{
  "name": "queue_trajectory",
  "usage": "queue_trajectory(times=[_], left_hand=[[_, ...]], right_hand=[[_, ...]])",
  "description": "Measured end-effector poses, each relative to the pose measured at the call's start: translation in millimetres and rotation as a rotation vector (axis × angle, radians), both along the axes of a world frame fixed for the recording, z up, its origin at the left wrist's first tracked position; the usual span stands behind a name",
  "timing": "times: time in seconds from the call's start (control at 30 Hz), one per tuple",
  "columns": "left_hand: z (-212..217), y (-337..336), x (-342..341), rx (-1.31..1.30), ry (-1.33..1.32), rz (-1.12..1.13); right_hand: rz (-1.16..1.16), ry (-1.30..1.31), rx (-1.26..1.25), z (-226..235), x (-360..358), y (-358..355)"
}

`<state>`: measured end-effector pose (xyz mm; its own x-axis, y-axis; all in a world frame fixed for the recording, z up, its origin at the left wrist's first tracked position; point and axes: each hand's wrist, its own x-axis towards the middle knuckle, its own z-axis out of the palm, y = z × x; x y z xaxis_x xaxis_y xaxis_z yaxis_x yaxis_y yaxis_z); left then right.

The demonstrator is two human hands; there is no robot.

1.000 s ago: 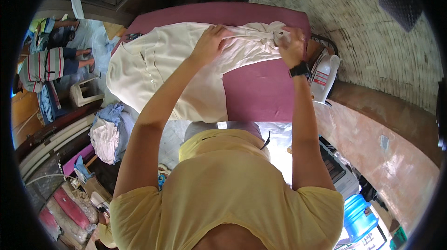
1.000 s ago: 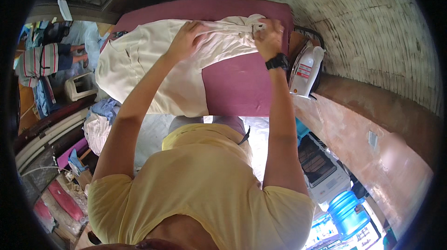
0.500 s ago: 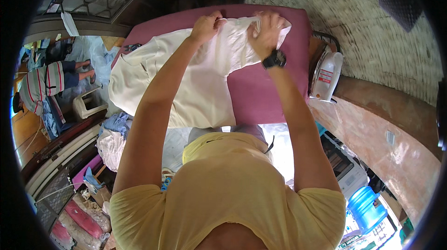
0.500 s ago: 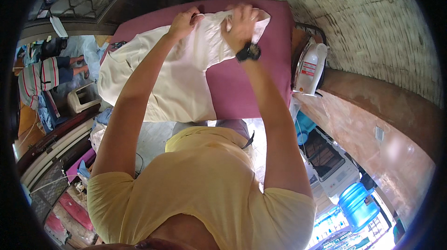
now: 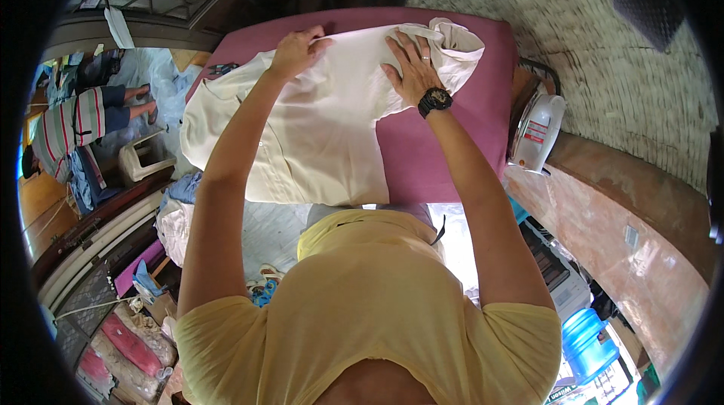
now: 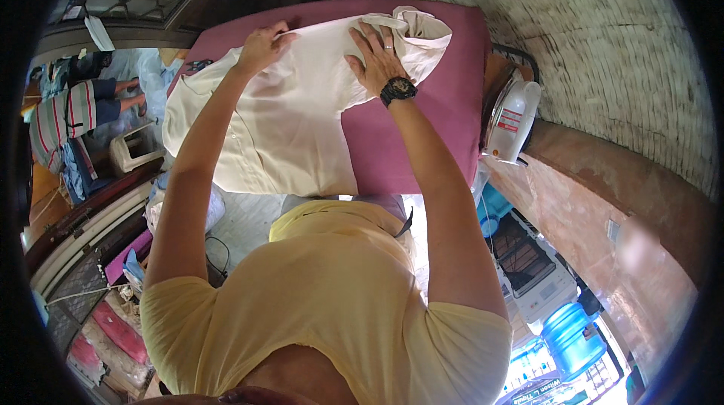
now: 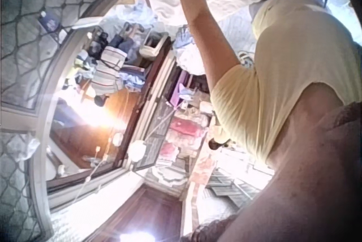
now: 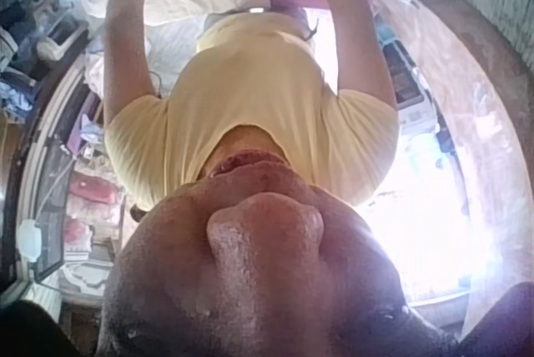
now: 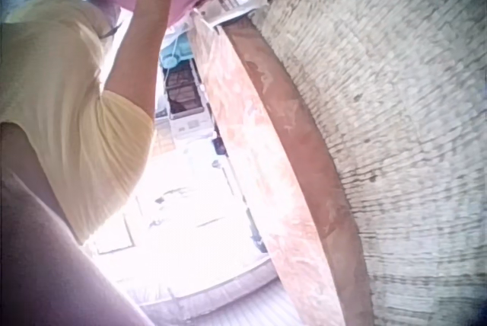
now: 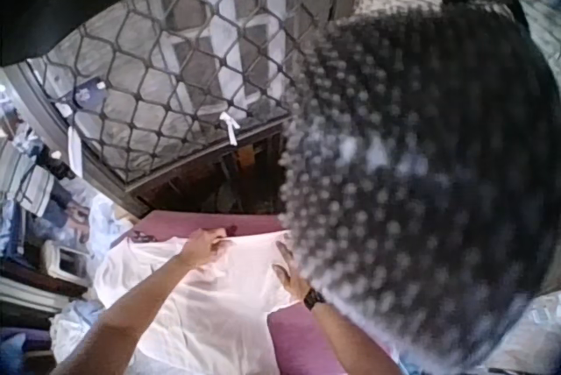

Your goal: The person irons a light-colored shirt on an ironing board, turning it over and smoothing the fabric by hand before continuing with the iron.

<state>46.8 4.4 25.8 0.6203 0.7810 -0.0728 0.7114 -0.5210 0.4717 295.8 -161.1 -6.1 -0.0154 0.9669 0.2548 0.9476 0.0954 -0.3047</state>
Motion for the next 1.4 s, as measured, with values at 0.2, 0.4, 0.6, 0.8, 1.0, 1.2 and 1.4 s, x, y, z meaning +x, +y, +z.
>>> queue_trajectory(times=[0.2,0.4,0.6,0.8,1.0,1.2,1.4], left_hand=[[0.6,-23.5,26.2,0.393,0.045,0.195],[-19.2,-85.5,76.6,0.212,-0.349,-0.382],[-36.8,-87.5,108.2,0.39,-0.177,-0.436],[-31.4,-84.4,113.2,0.413,-0.104,-0.385],[-34.5,-86.3,114.8,0.452,-0.099,-0.368],[-46.3,-87.1,120.5,0.406,-0.116,-0.293],[-36.5,-109.3,131.3,0.401,-0.164,-0.525]], right_hand=[[0.04,0.221,0.139,18.6,0.7,5.6],[-1.062,0.108,0.208,26.7,24.3,-54.0],[-0.783,0.511,0.289,-26.2,64.4,-36.1],[-0.891,0.282,0.469,-11.4,78.0,-51.9],[-0.259,0.158,0.263,-10.2,1.3,-56.1],[-0.444,0.011,0.086,-0.6,8.0,-61.7],[-0.727,-0.253,0.124,16.5,74.8,-100.8]])
